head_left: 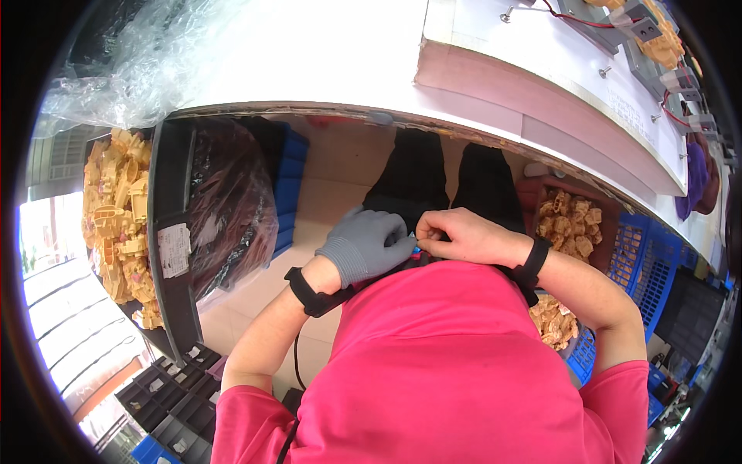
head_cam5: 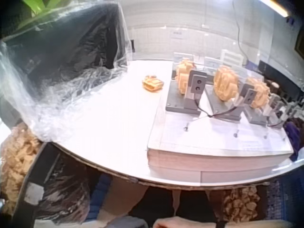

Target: Assembling plastic toy gear components onto a testing jig and then sorting them into bins.

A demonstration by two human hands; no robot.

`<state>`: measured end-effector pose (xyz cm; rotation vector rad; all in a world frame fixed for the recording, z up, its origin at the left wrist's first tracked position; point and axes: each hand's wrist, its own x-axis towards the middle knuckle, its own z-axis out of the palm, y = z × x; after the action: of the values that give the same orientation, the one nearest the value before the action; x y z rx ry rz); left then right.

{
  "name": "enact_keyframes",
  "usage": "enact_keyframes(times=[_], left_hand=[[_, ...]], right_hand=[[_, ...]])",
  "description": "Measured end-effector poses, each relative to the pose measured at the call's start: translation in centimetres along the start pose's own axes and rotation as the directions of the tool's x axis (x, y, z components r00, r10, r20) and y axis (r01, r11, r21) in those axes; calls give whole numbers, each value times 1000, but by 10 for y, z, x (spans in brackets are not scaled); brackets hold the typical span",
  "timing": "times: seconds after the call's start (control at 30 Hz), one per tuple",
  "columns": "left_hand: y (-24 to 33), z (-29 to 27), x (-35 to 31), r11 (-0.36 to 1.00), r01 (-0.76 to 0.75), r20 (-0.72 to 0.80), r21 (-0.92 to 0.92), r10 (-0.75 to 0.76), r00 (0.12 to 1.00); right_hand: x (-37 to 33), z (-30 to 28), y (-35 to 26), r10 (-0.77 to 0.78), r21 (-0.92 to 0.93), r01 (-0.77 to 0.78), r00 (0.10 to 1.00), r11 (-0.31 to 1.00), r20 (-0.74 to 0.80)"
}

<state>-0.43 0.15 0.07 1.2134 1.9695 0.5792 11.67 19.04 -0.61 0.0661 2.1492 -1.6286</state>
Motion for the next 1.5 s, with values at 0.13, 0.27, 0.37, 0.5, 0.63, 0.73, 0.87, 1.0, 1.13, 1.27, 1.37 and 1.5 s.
enact_keyframes(times=[0.13,0.27,0.37,0.5,0.63,0.73,0.87,1.0,1.13,1.27,1.37,1.5], left_hand=[[-4,8,4,995,-55,1,87,55,998],[-5,9,5,993,-78,23,91,76,997],[-4,14,4,992,-57,13,115,55,998],[-1,17,4,993,-42,19,109,40,999],[5,18,4,994,-11,30,107,8,1000],[6,18,3,996,3,23,91,-6,1000],[-7,18,4,1000,-17,-53,-5,17,998],[-3,15,-1,998,-20,-86,-58,15,996],[-2,14,0,999,-9,-75,-41,6,997],[-1,12,0,998,-11,-74,-61,7,997],[-3,12,-1,985,68,-12,-160,-71,997],[-8,9,1,936,143,88,-321,-121,989]], right_hand=[[1,1,-2,-3,-2,3,1000,1000,11],[1,-1,-3,-6,10,6,1000,1000,14],[3,-1,1,-50,-14,51,998,999,43],[3,-1,4,-100,-43,103,993,994,66],[4,-2,7,-189,-81,195,979,978,76],[3,-3,5,-208,-125,218,974,968,85],[-2,1,5,-139,-62,136,989,989,-44],[-4,5,8,-78,15,81,987,997,-138],[-1,3,-1,-218,-159,190,960,969,-176],[-1,0,-5,-361,-405,275,920,872,-153],[-1,0,-5,-362,-460,264,922,848,-136],[3,3,-3,-380,-485,280,917,829,-120]])
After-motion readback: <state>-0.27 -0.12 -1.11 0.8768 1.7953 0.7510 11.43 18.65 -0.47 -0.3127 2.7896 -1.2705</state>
